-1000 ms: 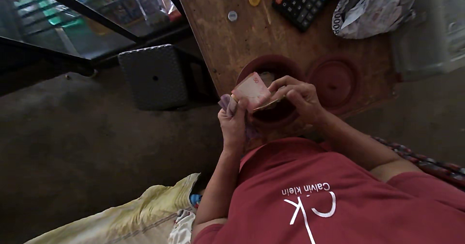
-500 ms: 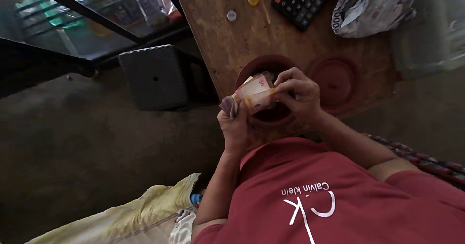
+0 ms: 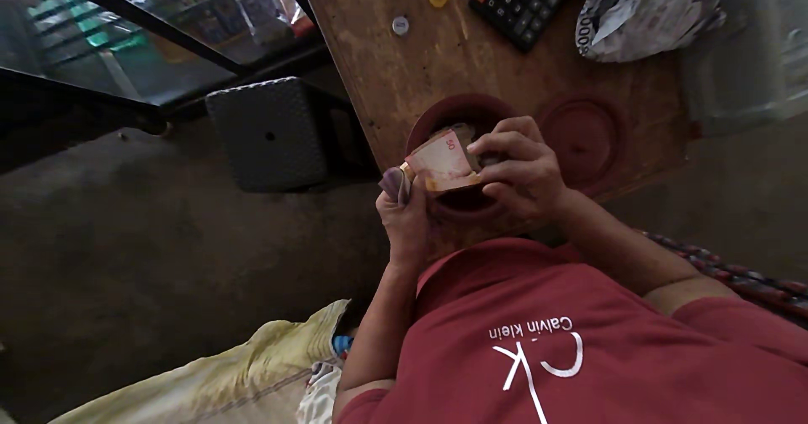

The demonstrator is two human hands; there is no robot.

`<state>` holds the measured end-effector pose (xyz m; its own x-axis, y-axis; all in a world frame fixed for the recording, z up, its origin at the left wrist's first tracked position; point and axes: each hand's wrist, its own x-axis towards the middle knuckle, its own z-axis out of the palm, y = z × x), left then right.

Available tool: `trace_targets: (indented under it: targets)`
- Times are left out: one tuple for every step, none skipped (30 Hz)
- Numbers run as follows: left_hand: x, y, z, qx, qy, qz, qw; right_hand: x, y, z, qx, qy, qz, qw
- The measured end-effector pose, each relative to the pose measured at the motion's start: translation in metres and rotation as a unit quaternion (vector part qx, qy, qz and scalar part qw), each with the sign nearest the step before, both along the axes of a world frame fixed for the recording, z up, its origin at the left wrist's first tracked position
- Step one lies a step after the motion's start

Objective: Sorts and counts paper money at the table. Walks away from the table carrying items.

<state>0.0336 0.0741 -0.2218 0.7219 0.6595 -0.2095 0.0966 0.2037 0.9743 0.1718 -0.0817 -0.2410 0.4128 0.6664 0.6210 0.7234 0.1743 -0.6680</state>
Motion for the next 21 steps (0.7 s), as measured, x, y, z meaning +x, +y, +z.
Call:
trace_targets:
  targets:
    - [0.0,0.0,0.0,-0.001,-0.001,0.0,1.0,-0.002,0.001,0.001,0.005,0.003,0.004,1.0]
    - [0.0,0.0,0.0,0.001,-0.001,0.001,1.0,-0.004,0.001,0.001,0.012,0.022,0.021,0.999]
    - [0.0,-0.001,-0.001,0.008,0.001,0.002,1.0,-0.005,0.002,0.001,0.021,0.053,0.045,0.997]
    - [0.0,0.0,-0.002,0.019,0.001,0.002,1.0,-0.005,0.003,0.0,0.029,0.09,0.07,0.993]
    - [-0.001,0.0,-0.004,0.037,0.003,-0.002,0.999,-0.005,0.002,-0.001,0.031,0.125,0.091,0.987]
    - [-0.001,0.0,-0.006,0.052,0.002,-0.004,0.999,-0.005,0.002,-0.002,0.024,0.149,0.103,0.983]
    - [-0.001,0.0,-0.008,0.061,0.0,-0.006,0.998,-0.005,0.001,-0.002,0.013,0.168,0.104,0.98]
    - [-0.001,0.0,-0.009,0.064,-0.003,-0.009,0.998,-0.005,0.0,-0.001,-0.003,0.177,0.1,0.979]
    - [-0.001,0.001,-0.009,0.063,-0.005,-0.012,0.998,-0.004,0.0,0.0,-0.023,0.174,0.093,0.98]
    - [-0.001,0.0,-0.008,0.058,-0.003,-0.013,0.998,-0.004,0.0,0.002,-0.045,0.163,0.082,0.982]
    - [-0.001,0.001,-0.007,0.049,0.003,-0.015,0.999,-0.005,0.001,0.003,-0.061,0.143,0.062,0.986]
    - [-0.001,0.001,-0.005,0.039,0.013,-0.021,0.999,-0.007,0.001,0.003,-0.069,0.121,0.033,0.99]
    - [-0.001,0.002,-0.003,0.027,0.022,-0.026,0.999,-0.009,0.002,0.003,-0.061,0.104,-0.003,0.993]
    - [0.0,0.002,-0.001,0.016,0.03,-0.03,0.999,-0.011,0.003,0.002,-0.047,0.089,-0.042,0.994]
    - [0.0,0.002,0.0,0.006,0.036,-0.032,0.999,-0.012,0.004,0.001,-0.033,0.068,-0.075,0.994]
    - [0.0,0.003,0.002,0.0,0.04,-0.035,0.999,-0.013,0.005,0.001,-0.021,0.042,-0.094,0.994]
    - [0.0,0.003,0.002,-0.004,0.042,-0.039,0.998,-0.015,0.006,0.002,-0.017,0.013,-0.101,0.995]
    - [0.0,0.003,0.002,-0.008,0.035,-0.045,0.998,-0.017,0.007,0.003,-0.028,-0.015,-0.096,0.995]
    - [0.001,0.003,0.001,-0.013,0.028,-0.052,0.998,-0.021,0.008,0.005,-0.06,-0.045,-0.089,0.993]
    - [0.001,0.003,0.002,-0.024,0.022,-0.061,0.998,-0.024,0.01,0.006,-0.099,-0.076,-0.086,0.988]
    - [0.002,0.002,0.002,-0.037,0.019,-0.07,0.997,-0.027,0.012,0.006,-0.133,-0.101,-0.084,0.982]
